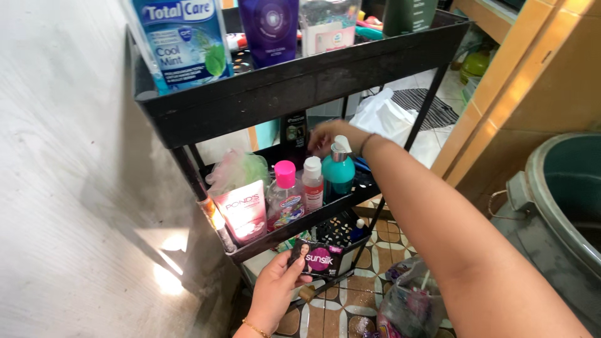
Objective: The person organizes various toiletries and small items on a three-tiered black metal rack. They place bottles, sachets, and other items onto the shelves and into a basket. The person also pours liquid from a sachet into a white bottle.
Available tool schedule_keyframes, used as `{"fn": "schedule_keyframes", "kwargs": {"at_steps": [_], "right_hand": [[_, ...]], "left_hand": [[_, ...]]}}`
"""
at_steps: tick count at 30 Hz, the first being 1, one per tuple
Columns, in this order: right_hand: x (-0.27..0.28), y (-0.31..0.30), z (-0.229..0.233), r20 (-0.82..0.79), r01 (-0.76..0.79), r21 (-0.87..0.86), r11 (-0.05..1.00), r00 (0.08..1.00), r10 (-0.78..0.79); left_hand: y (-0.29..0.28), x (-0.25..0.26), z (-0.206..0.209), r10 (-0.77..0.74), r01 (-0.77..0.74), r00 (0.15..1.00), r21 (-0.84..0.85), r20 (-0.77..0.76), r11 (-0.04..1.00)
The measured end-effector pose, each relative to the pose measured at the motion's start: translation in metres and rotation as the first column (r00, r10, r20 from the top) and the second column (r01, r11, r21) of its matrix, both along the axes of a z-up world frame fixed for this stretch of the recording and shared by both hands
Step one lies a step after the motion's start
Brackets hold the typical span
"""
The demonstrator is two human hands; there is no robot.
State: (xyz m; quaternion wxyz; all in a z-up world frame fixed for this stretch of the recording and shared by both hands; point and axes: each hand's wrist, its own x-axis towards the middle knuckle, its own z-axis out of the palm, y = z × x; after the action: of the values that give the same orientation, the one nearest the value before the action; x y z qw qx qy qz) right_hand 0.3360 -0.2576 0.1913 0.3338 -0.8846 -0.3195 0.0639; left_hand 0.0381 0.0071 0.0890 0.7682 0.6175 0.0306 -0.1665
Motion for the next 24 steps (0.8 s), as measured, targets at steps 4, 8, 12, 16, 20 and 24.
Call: {"fn": "schedule_keyframes", "kwargs": {"at_steps": [4, 8, 12, 16, 20, 24], "right_hand": [[0.039, 0.004, -0.032, 0.093, -0.254, -0.31, 0.916, 0.951, 0.295], [0.049, -0.002, -0.044, 0.177, -0.283, -0.325, 0.902, 0.919, 0.352], [0.015, -0.012, -0.015, 0.197, -0.274, -0.355, 0.894, 0.913, 0.358], [-0.022, -0.007, 0.012, 0.117, -0.177, -0.355, 0.918, 0.966, 0.232], [-0.033, -0.001, 0.025, 0.073, -0.236, -0.31, 0.921, 0.96, 0.27], [-0.044, 0.003, 0.035, -0.02, -0.176, -0.235, 0.956, 0.984, 0.176]], "left_hand": [[-0.001, 0.001, -0.001, -0.002, 0.003, 1.0, 0.011, -0.019, 1.0], [-0.002, 0.004, -0.004, -0.01, 0.01, 1.0, 0.004, -0.021, 1.0], [-0.001, 0.008, -0.009, -0.014, 0.014, 1.0, 0.019, -0.003, 1.0], [0.0, 0.007, -0.01, -0.004, 0.004, 1.0, 0.022, 0.006, 1.0], [-0.002, 0.007, -0.007, 0.006, -0.005, 1.0, 0.066, -0.02, 0.998], [-0.001, 0.005, -0.005, -0.009, 0.01, 1.0, 0.077, -0.008, 0.997]]}}
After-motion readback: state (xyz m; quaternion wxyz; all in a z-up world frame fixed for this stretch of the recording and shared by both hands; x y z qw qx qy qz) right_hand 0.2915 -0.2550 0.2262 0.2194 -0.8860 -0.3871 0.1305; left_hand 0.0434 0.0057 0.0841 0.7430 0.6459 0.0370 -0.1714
